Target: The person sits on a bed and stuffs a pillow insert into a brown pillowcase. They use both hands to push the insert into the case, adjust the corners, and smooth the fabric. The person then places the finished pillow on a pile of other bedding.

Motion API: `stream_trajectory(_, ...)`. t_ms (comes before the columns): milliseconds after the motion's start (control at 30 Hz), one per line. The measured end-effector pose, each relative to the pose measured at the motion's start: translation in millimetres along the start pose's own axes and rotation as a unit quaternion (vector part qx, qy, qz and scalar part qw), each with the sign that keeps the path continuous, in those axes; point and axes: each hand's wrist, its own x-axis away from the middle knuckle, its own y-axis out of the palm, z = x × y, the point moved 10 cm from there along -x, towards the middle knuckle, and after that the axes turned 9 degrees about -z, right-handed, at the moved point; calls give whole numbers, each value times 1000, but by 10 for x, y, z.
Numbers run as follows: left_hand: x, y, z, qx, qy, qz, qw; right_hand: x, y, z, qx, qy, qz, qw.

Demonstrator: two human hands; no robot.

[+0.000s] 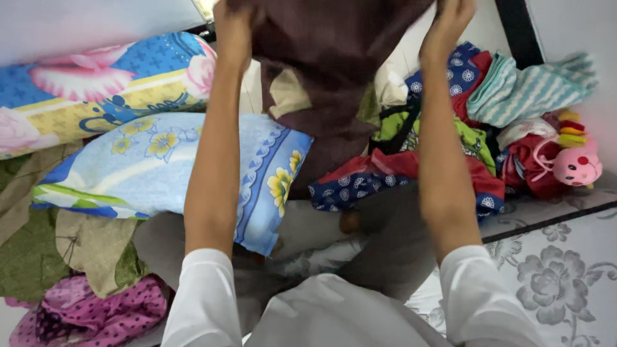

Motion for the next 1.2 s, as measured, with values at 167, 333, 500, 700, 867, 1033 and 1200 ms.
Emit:
stream_trajectory(167, 789, -156, -666, -95, -83, -131, 983, 1132, -157, 30, 212, 38, 49, 975)
stream_trajectory(333, 1361, -369, -1551, -427, -113, -290, 849, 1959, -105, 327, 336, 90, -43, 937)
stream_trajectory(500, 1696, -382, -2186, -346, -298, -265, 849, 2389, 83, 748, 337, 211, -134, 908)
stream_trajectory(700, 1867, -964, -2237, -389, -215, 159, 882, 2486, 370, 980, 435, 214, -195, 853)
stream_trajectory(867, 1860, -893, -2608, -254, -361, 85, 893, 2685, 275, 1182, 209, 359, -72, 907)
stream_trajectory(1033, 1883, -742, -2643, -266, -421, 22, 867, 2918, 297, 1456, 77, 533, -92, 838)
stream_trajectory(1200, 1741, -580, -2001, -41, -302, 99, 947, 2812, 424, 1516, -74, 571, -42, 816)
